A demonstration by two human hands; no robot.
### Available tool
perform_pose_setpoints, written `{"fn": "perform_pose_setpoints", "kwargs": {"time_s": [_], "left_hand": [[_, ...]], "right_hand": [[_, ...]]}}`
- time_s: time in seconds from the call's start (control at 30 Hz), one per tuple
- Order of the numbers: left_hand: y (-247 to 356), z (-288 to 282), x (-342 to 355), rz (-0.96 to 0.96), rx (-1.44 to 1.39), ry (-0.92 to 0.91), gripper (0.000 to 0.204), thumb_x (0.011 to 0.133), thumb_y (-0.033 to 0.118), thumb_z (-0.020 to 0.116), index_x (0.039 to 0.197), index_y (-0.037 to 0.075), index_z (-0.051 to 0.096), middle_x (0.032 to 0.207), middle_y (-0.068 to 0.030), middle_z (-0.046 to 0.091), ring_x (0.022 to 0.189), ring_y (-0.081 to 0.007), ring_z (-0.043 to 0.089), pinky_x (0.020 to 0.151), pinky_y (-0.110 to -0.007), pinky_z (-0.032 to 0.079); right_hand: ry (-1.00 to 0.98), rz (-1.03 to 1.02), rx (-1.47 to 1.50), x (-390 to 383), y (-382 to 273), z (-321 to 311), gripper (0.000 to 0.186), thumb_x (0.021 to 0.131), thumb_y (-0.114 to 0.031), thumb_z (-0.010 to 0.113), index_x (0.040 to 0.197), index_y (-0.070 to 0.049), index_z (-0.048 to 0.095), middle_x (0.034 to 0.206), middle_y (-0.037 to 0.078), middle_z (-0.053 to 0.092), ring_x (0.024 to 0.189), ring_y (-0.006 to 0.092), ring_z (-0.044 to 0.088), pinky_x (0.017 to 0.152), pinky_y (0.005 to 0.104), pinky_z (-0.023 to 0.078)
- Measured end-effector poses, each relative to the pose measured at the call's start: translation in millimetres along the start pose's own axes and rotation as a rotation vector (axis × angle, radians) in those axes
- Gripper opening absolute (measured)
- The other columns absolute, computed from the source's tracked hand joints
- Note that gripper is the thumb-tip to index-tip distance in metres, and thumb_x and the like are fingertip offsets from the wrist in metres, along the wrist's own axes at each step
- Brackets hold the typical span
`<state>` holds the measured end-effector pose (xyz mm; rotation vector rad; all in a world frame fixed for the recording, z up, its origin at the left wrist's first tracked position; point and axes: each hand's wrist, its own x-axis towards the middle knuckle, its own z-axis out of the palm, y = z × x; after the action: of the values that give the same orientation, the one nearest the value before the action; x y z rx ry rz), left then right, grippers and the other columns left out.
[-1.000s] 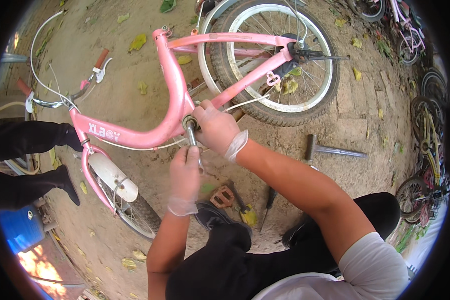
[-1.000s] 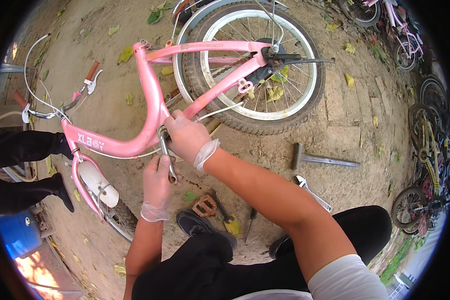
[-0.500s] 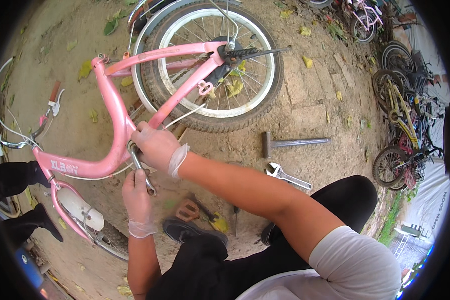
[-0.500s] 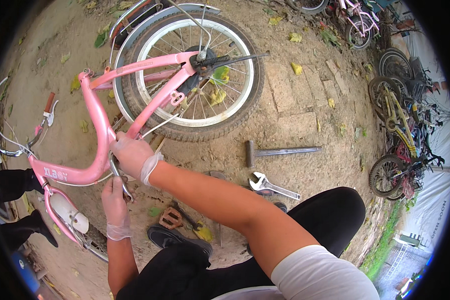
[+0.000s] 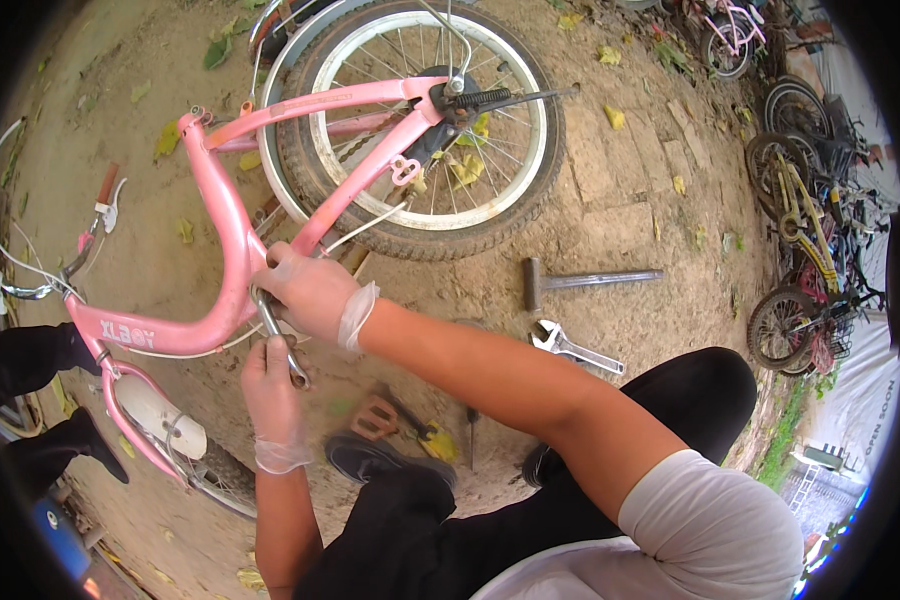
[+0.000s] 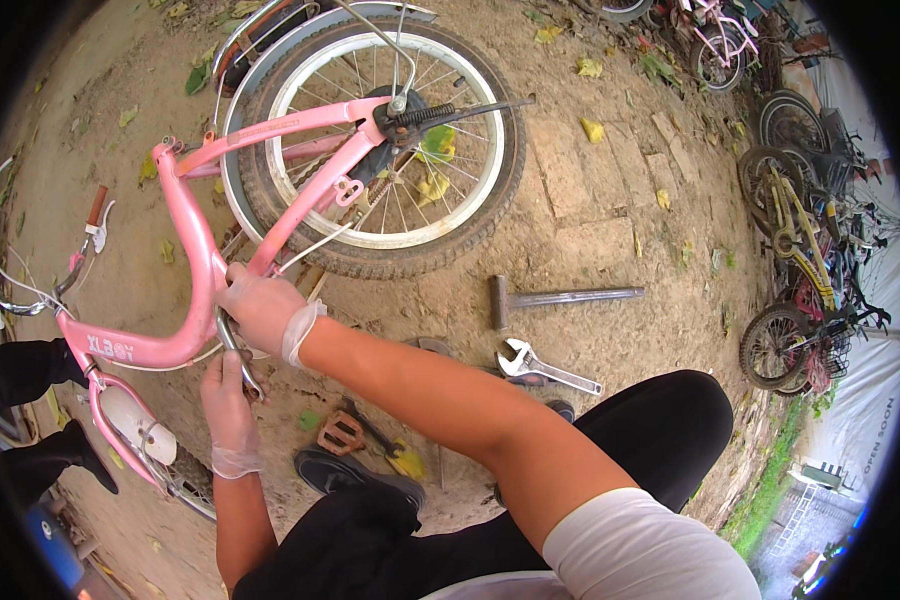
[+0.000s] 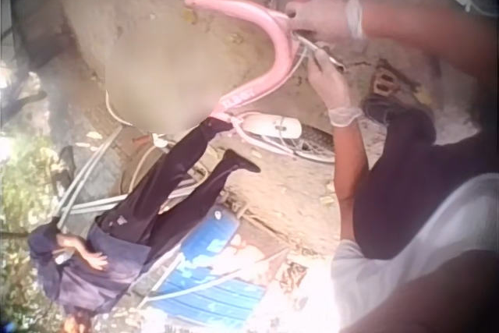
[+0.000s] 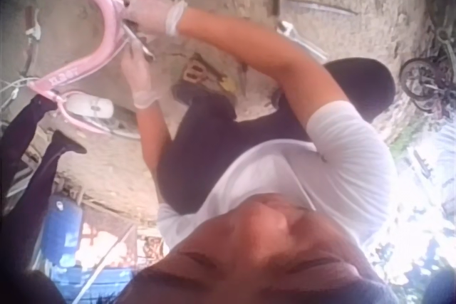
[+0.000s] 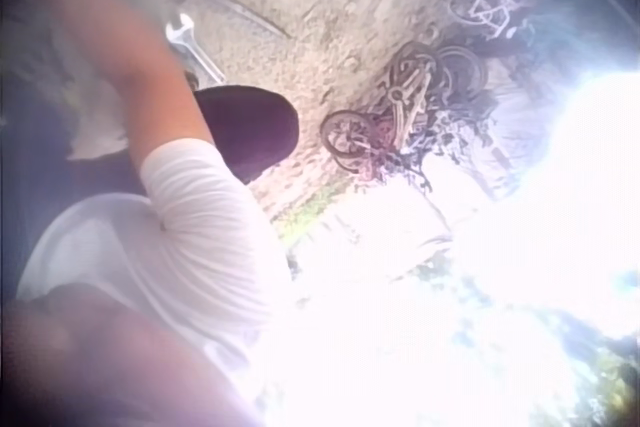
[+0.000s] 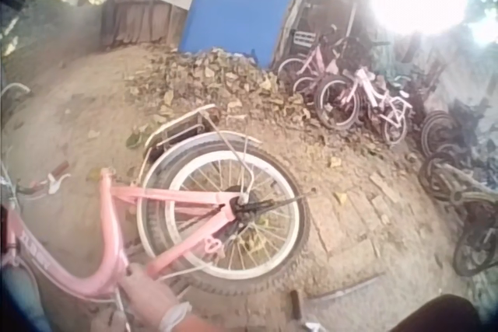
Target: The person removes the crank arm from a pink bicycle using a wrench and hammer, then reassembles the crank and installs the handlebar. They use a hammer to tap the crank arm off, place a washer and pedal onto the crank, and attach the handlebar to the stem.
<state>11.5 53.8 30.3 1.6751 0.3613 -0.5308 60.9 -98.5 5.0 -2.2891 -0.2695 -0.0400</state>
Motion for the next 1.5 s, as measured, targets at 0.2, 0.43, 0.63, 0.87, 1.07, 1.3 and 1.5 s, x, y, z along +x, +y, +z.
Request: {"fn": "perform_pose_setpoints", "kwargs": {"time_s": [0.2, 0.43, 0.63, 0.87, 1.07, 1.3, 1.5], "left_hand": [[0.3, -0.9, -0.5, 0.093, 0.192, 0.032, 0.032, 0.102, 0.03, 0.051, 0.097, 0.0, 0.061, 0.069, -0.0045, 0.059, 0.054, -0.0119, 0.054, 0.048, -0.026, 0.043], [9.8, 4.5, -5.3, -0.074, -0.007, 0.015, 0.027, 0.1, 0.026, 0.054, 0.097, 0.001, 0.062, 0.07, -0.0026, 0.058, 0.057, -0.0107, 0.054, 0.053, -0.026, 0.044], [12.0, 6.5, -6.4, -0.053, -0.028, -0.004, 0.025, 0.1, 0.024, 0.054, 0.097, 0.0, 0.061, 0.071, -0.0042, 0.06, 0.056, -0.0114, 0.056, 0.05, -0.027, 0.046], [8.8, 5.9, -4.0, -0.04, 0.003, 0.004, 0.024, 0.1, 0.022, 0.054, 0.096, -0.001, 0.061, 0.07, -0.0038, 0.059, 0.056, -0.0114, 0.056, 0.05, -0.027, 0.046], [6.6, 5.7, -3.4, -0.015, 0.027, -0.003, 0.029, 0.102, 0.026, 0.049, 0.097, -0.001, 0.06, 0.07, -0.0048, 0.059, 0.056, -0.012, 0.055, 0.048, -0.027, 0.046], [6.2, 3.9, -3.0, 0.031, 0.066, -0.015, 0.03, 0.102, 0.026, 0.05, 0.098, -0.001, 0.06, 0.071, -0.0056, 0.059, 0.056, -0.0118, 0.055, 0.049, -0.028, 0.046], [2.9, 4.0, -3.5, -0.003, 0.05, -0.014, 0.03, 0.102, 0.027, 0.05, 0.098, -0.001, 0.06, 0.071, -0.0058, 0.059, 0.055, -0.0124, 0.055, 0.049, -0.028, 0.047]], "right_hand": [[-0.028, -0.005, -0.01, -0.4, -2.0, -4.1, 0.029, 0.08, -0.011, 0.063, 0.108, -0.005, 0.06, 0.107, 0.021, 0.056, 0.086, 0.0385, 0.066, 0.073, 0.0468, 0.055], [0.027, 0.021, 0.004, -5.1, -4.2, -4.0, 0.034, 0.077, -0.013, 0.07, 0.107, 0.0, 0.059, 0.108, 0.021, 0.056, 0.09, 0.0397, 0.065, 0.078, 0.048, 0.054], [-0.104, 0.07, 0.115, -18.4, 3.0, -10.4, 0.045, 0.077, -0.011, 0.07, 0.117, 0.0, 0.056, 0.113, 0.023, 0.054, 0.095, 0.0415, 0.062, 0.082, 0.0463, 0.053], [0.047, -0.04, 0.072, -16.6, 0.0, -15.8, 0.046, 0.076, -0.004, 0.061, 0.122, -0.001, 0.056, 0.112, 0.024, 0.054, 0.093, 0.0415, 0.061, 0.08, 0.0471, 0.052], [0.032, -0.02, -0.022, -16.0, -5.5, -22.3, 0.025, 0.079, -0.008, 0.059, 0.101, -0.005, 0.069, 0.099, 0.016, 0.06, 0.09, 0.0353, 0.064, 0.077, 0.0469, 0.052], [0.16, 0.042, 0.006, -10.5, -6.6, -20.4, 0.016, 0.077, -0.006, 0.058, 0.087, -0.005, 0.071, 0.094, 0.013, 0.06, 0.082, 0.0331, 0.064, 0.073, 0.046, 0.052], [0.013, 0.115, -0.073, -11.6, -5.4, -22.8, 0.028, 0.079, -0.008, 0.057, 0.104, -0.007, 0.068, 0.095, 0.016, 0.06, 0.085, 0.0356, 0.065, 0.074, 0.0467, 0.053]]}}
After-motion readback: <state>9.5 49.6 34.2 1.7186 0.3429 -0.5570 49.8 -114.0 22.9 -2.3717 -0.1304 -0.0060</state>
